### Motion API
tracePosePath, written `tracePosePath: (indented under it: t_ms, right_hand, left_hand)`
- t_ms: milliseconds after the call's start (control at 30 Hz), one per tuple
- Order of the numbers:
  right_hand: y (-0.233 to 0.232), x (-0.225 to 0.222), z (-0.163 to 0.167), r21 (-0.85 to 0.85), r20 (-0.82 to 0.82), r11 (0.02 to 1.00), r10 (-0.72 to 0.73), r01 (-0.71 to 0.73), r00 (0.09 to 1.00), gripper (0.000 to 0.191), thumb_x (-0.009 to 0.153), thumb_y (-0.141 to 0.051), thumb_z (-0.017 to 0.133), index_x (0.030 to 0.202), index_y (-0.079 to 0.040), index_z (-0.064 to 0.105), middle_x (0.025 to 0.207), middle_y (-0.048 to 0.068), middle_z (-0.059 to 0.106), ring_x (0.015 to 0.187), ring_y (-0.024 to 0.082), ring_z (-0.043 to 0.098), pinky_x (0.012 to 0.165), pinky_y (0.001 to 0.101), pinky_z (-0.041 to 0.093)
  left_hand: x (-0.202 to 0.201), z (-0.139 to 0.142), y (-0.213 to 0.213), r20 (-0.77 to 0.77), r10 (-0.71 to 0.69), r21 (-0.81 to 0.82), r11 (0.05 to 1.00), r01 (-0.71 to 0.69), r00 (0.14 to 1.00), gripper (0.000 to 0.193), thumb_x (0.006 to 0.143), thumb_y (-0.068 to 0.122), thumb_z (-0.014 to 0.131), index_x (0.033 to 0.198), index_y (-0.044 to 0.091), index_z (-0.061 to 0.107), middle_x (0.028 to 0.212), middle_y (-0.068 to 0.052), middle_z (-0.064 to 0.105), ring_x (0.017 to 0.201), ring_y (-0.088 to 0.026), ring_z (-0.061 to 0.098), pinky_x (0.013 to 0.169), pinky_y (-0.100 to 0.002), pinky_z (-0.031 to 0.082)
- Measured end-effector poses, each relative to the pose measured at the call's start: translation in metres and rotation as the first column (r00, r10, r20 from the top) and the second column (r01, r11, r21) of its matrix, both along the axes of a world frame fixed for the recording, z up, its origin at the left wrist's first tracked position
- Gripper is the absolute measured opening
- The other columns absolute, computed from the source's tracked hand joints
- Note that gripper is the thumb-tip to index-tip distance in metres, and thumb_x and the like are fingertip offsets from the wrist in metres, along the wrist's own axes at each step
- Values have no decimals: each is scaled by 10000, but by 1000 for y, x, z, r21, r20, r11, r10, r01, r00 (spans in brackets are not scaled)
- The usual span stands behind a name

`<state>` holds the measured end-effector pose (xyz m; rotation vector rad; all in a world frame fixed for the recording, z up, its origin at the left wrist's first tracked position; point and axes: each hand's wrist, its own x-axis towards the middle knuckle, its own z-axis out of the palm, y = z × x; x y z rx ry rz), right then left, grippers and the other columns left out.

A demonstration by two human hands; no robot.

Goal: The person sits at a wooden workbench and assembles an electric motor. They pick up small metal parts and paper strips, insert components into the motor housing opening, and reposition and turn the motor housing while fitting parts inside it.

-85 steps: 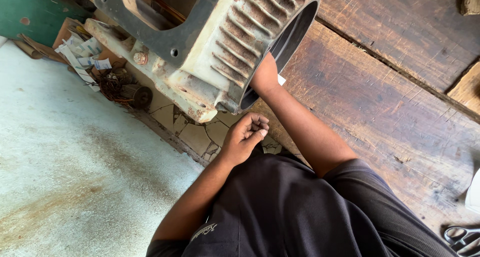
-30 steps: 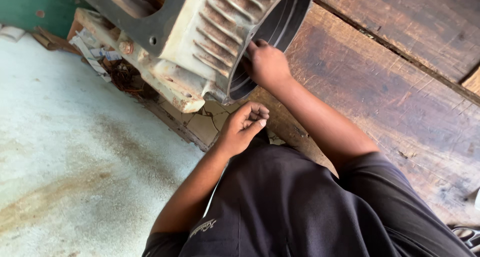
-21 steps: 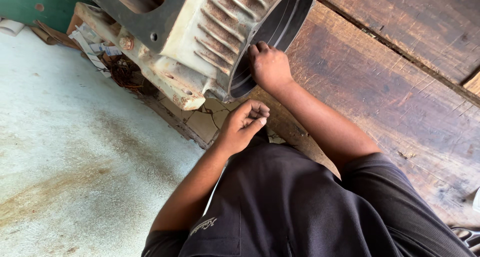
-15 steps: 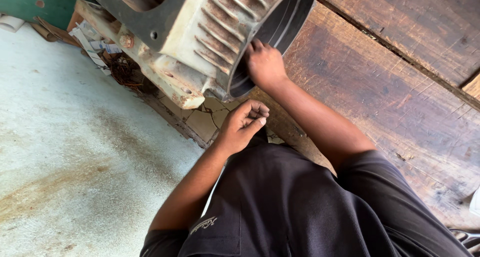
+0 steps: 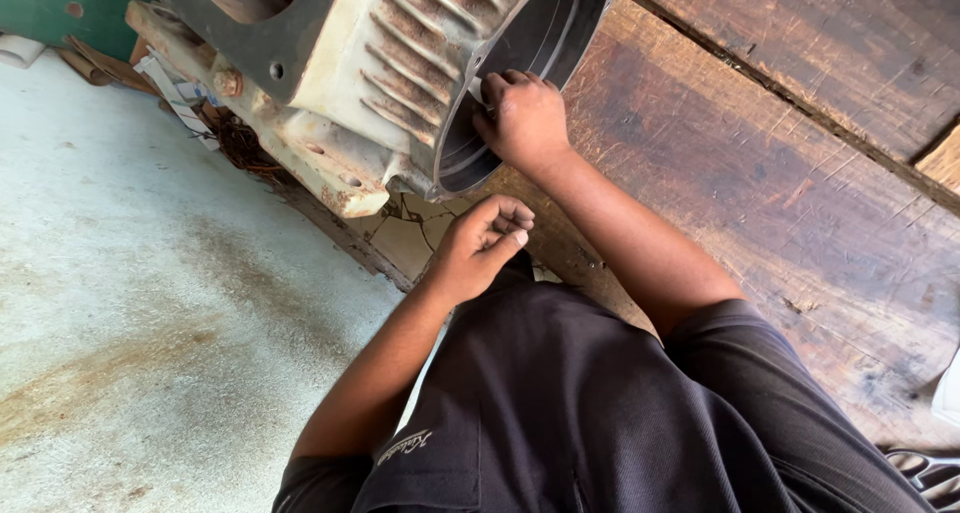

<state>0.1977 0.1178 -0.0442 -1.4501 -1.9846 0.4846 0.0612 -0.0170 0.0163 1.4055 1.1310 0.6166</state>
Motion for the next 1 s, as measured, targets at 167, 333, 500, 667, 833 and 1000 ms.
tracePosePath:
  t_ms: [167, 333, 500, 667, 833, 1000]
  right_hand:
    - [3, -10, -28, 45, 14, 999, 15, -16, 1000, 257, 868, -265, 780, 949, -42, 680, 949, 148, 698, 925, 355, 683, 828, 471, 540]
    - [23, -30, -43, 164, 28, 986, 31, -35, 999, 241, 839, -227, 765, 946, -28, 683, 959, 188, 697, 930, 376, 691, 885, 464, 551]
    - [31, -8, -28, 95, -331, 984, 177, -154, 927, 327, 752, -129, 817, 1005, 11, 665, 933, 256, 685, 848, 455, 676, 749, 497, 551]
    - [24, 12, -21, -17, -564, 987, 125, -163, 817, 323, 841, 10, 753, 1105, 22, 566, 945, 225, 712, 913, 435, 705, 764, 457, 567]
    - [28, 3, -27, -31, -542, 989, 106, -145, 833, 303, 843, 22, 750, 1086, 14, 569, 937, 222, 720, 899, 433, 705, 734, 463, 560]
    - [28, 2, -32, -24, -548, 991, 96, -131, 831, 291, 859, 19, 713, 1112, 5, 569, 953, 198, 730, 900, 401, 726, 740, 452, 579]
  left_hand:
    - [2, 7, 2, -77, -27, 55, 998, 31, 997, 216, 968, 60, 676, 1178, 34, 631, 1136, -41, 689, 1044, -110, 677, 842, -264, 589]
    - [4, 9, 3, -70, -7, 44, 999, 10, 998, 216, 966, 62, 672, 1177, 37, 630, 1137, -41, 686, 1043, -121, 682, 850, -273, 596]
    - [8, 13, 8, -103, -39, 58, 997, 46, 994, 233, 954, 63, 681, 1181, 44, 635, 1140, -40, 688, 1029, -125, 684, 861, -290, 583]
    - [8, 20, 9, -125, -32, 69, 997, 41, 992, 238, 952, 64, 683, 1185, 46, 635, 1143, -36, 690, 1019, -126, 687, 860, -292, 583]
    - [17, 21, 9, -155, -82, 70, 993, 93, 985, 239, 945, 62, 686, 1178, 50, 634, 1147, -37, 690, 1021, -134, 699, 851, -300, 595]
    - [19, 27, 11, -190, -106, 90, 988, 125, 976, 246, 948, 59, 687, 1187, 46, 632, 1161, -46, 694, 1040, -144, 705, 863, -305, 601]
